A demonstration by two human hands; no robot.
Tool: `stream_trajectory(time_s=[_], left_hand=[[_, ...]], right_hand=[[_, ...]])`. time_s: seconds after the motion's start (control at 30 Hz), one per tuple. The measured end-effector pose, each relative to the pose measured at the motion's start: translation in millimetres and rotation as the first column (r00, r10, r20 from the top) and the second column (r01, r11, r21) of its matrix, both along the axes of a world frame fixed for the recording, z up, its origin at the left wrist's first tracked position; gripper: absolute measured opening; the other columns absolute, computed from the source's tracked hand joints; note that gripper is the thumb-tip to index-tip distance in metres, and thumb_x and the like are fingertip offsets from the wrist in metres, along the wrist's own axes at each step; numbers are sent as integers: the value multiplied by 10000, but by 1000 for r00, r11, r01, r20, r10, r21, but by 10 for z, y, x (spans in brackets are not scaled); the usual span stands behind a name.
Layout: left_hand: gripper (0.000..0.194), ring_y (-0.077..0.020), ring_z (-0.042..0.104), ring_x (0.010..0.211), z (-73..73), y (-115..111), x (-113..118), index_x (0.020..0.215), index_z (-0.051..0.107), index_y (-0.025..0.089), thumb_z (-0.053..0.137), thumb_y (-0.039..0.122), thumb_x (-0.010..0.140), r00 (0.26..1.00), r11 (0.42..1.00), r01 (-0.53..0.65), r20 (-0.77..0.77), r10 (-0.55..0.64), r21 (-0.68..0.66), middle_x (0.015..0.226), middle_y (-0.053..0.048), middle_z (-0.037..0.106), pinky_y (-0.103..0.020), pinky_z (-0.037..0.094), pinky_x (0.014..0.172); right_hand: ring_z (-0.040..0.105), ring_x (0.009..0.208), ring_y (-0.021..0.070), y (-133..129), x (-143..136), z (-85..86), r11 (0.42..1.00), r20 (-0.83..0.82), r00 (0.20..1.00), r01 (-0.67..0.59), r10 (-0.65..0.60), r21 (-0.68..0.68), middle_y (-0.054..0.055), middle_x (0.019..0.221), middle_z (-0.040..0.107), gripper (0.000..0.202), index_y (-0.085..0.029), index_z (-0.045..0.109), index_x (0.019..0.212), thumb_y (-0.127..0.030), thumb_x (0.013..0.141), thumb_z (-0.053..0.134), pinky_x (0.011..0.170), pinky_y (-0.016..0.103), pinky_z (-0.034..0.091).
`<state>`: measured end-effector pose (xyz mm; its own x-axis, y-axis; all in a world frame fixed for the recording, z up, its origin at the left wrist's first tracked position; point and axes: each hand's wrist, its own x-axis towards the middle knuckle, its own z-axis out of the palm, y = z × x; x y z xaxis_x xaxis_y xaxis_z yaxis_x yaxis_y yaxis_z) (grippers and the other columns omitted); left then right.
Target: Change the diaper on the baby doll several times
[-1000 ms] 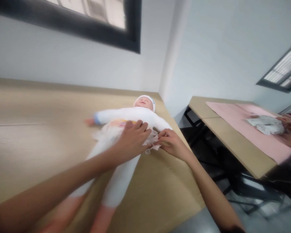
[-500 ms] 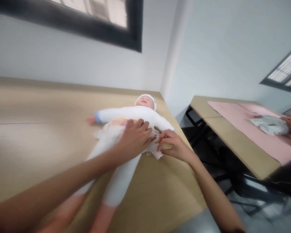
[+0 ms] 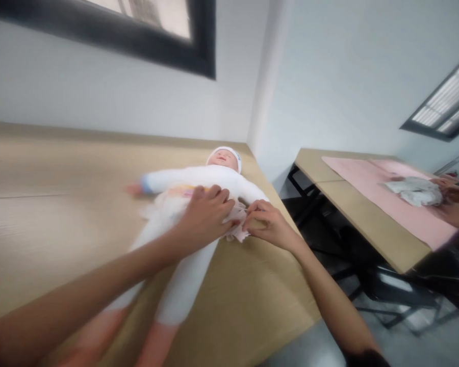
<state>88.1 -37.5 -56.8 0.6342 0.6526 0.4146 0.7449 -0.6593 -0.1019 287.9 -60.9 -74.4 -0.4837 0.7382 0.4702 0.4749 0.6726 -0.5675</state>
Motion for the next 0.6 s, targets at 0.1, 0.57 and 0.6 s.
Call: stream_trajectory(time_s=[0.1,0.57,0.6], left_hand=[[116,-295,526,958,-42,-51,44,833,623,155,547,242,828,1000,999,-16,6,15,39,905,-99,628,-486,362,862],[250,-278,573,970,-99,-156,86,1009,620,56,425,69,853,992,971,48,-124,-19,234,872,-139,677,-395,414,830],[280,-280,580,967,-106,-165,92,1060,604,31,415,73,859,991,966,46,-131,-13,254,868,-153,681,-387,423,809]], right_hand=[[602,912,175,-1,-34,-32,999,-71,997,-1,-2,-43,47,949,638,57,-226,640,816,-280,830,632,830,333,489],[607,691,140,130,-144,-485,954,-324,919,140,-225,-266,-2,769,592,207,-248,425,972,-448,922,440,641,266,493],[597,670,136,144,-147,-498,950,-334,912,147,-239,-276,-11,747,582,214,-248,425,972,-453,918,448,623,257,483]])
